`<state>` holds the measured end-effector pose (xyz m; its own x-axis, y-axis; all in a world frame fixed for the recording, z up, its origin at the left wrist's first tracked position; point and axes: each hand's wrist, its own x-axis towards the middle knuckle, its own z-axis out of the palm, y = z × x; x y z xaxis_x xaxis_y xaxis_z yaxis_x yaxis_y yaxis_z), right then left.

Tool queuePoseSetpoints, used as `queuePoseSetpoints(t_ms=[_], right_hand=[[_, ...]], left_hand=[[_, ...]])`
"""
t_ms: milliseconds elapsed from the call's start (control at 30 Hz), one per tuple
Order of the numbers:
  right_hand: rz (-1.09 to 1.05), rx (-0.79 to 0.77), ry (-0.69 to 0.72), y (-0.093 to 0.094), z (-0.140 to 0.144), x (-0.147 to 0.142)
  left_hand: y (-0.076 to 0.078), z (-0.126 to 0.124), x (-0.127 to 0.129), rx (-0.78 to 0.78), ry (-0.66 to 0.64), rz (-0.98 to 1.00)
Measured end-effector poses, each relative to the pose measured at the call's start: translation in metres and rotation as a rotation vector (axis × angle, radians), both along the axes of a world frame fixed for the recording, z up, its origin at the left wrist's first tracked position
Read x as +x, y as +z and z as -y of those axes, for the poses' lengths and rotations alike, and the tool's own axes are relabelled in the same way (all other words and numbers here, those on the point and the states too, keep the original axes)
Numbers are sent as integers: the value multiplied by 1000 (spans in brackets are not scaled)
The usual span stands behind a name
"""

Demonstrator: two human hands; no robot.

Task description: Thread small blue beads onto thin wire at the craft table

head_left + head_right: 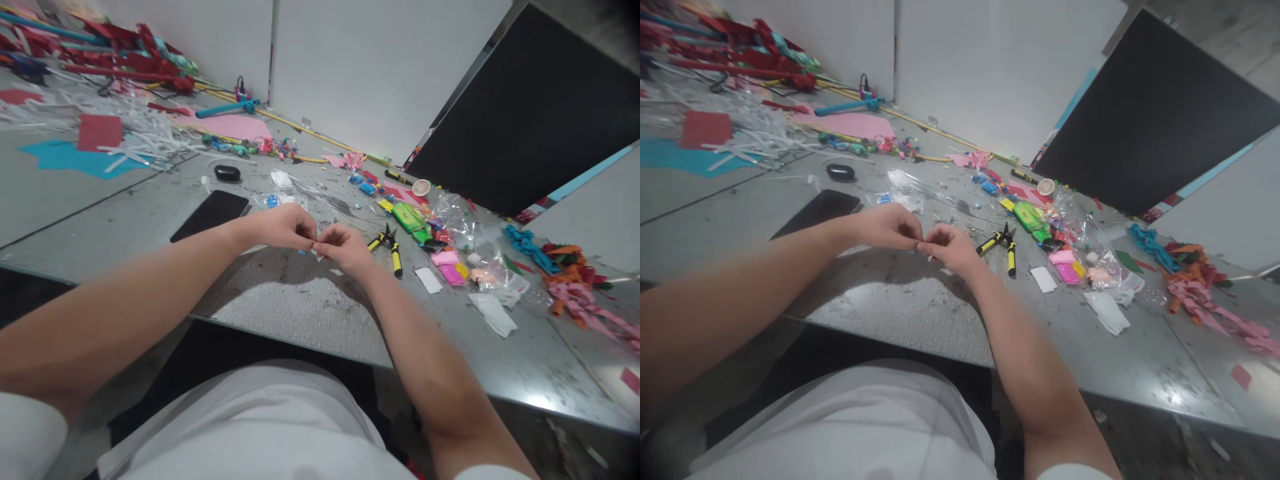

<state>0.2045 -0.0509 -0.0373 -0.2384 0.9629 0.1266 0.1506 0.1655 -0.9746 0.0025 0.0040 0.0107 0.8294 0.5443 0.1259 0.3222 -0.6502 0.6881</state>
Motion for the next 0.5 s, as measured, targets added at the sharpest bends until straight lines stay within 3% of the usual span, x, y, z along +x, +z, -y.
queuePoseSetpoints(t_ms=[233, 500], right_hand=[[-84, -1, -1, -4, 0, 2], [-56, 95, -129, -5, 4, -1]], left_hand=[[6, -2, -2, -1, -2, 17], [8, -3, -3, 12, 75, 13]])
